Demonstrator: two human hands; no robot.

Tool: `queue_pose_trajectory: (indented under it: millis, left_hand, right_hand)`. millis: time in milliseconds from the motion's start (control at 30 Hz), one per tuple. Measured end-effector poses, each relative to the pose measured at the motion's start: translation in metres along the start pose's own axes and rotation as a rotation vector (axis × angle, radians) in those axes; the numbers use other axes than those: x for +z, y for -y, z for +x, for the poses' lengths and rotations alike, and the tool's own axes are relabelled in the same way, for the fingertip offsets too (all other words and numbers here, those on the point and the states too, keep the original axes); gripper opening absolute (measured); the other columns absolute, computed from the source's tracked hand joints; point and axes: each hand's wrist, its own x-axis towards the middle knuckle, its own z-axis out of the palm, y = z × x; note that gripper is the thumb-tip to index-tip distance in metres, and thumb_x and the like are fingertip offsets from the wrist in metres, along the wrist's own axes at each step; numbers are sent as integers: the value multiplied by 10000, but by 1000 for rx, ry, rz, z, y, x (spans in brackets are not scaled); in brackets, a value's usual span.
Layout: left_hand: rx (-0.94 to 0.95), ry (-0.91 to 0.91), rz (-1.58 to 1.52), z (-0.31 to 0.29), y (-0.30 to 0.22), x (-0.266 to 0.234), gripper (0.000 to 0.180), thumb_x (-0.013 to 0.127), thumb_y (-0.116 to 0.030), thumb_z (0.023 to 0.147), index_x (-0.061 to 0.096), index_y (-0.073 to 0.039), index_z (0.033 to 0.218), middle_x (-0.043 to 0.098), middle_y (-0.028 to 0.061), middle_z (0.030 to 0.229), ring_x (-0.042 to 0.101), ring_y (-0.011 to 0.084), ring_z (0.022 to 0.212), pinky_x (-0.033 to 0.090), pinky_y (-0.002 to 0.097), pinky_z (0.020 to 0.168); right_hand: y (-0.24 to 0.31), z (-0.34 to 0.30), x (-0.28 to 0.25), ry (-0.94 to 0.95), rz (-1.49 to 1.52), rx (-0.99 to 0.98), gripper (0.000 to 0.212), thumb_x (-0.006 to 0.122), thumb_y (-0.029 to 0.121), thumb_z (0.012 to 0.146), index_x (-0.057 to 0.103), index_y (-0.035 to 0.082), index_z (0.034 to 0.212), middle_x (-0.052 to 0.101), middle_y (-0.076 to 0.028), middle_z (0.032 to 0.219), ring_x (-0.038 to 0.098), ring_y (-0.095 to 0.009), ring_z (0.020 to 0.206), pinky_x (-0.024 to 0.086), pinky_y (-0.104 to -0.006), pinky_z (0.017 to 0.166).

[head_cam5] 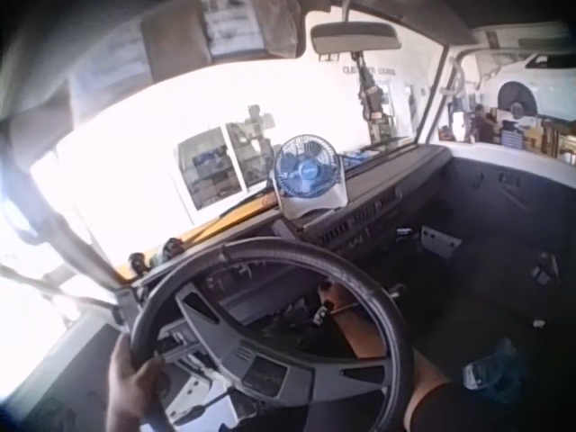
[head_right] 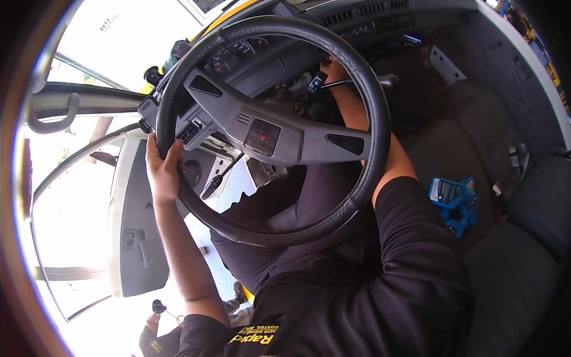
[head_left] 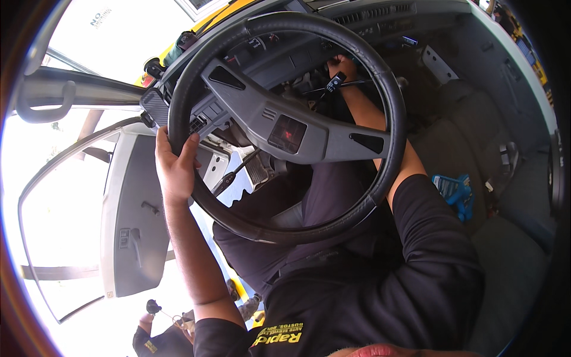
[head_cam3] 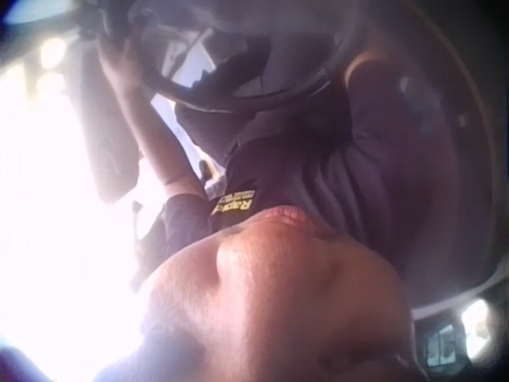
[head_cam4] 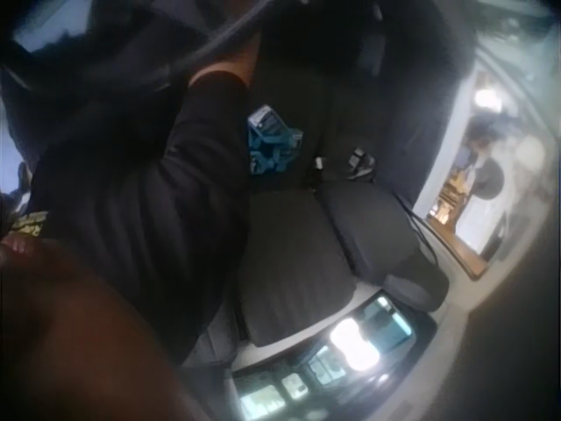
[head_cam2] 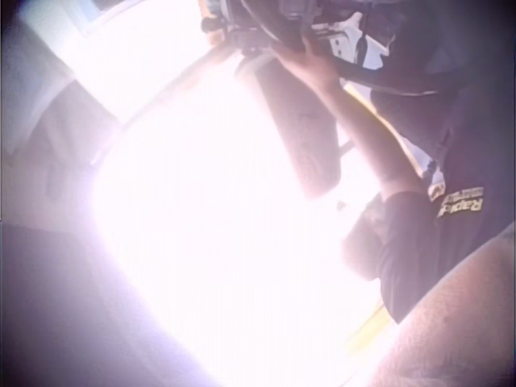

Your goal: The person pours brake fluid from a blue bottle into the vehicle's reservoir under the hood, then closes the hood and sits in the driver's seat. They turn the ignition on, check the dashboard, and operate the steering wheel and gear shifter.

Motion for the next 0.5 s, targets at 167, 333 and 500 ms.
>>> queue_pose_trajectory:
  millis: [167, 333, 500]
  left_hand:
    - [4, 3, -9, 1, 0, 0, 327, 796, -201, 1015, 597, -23, 1204, 613, 10, 776, 593, 92, 611, 494, 270, 545]
    - [-25, 7, -2, 3, 4, 0, 336, 796, -205, 1013, 593, -25, 1211, 612, 13, 782, 595, 93, 615, 497, 273, 546]
    - [2, 0, 3, 2, 5, -1, 351, 797, -208, 1011, 589, -18, 1220, 619, 20, 797, 599, 96, 617, 506, 276, 545]
  right_hand:
    - [0, -1, 2, -64, -25, -38, 193, 776, 216, 939, 801, 47, 1029, 805, -203, 999, 778, -421, 978, 599, -471, 860]
    - [-1, 1, 8, -52, 105, -21, 163, 761, 179, 949, 799, 54, 1046, 813, -183, 1007, 781, -415, 985, 602, -459, 865]
    - [-5, -1, 12, -104, -43, -35, 173, 803, 208, 932, 805, 69, 1034, 822, -164, 990, 796, -384, 961, 611, -443, 853]
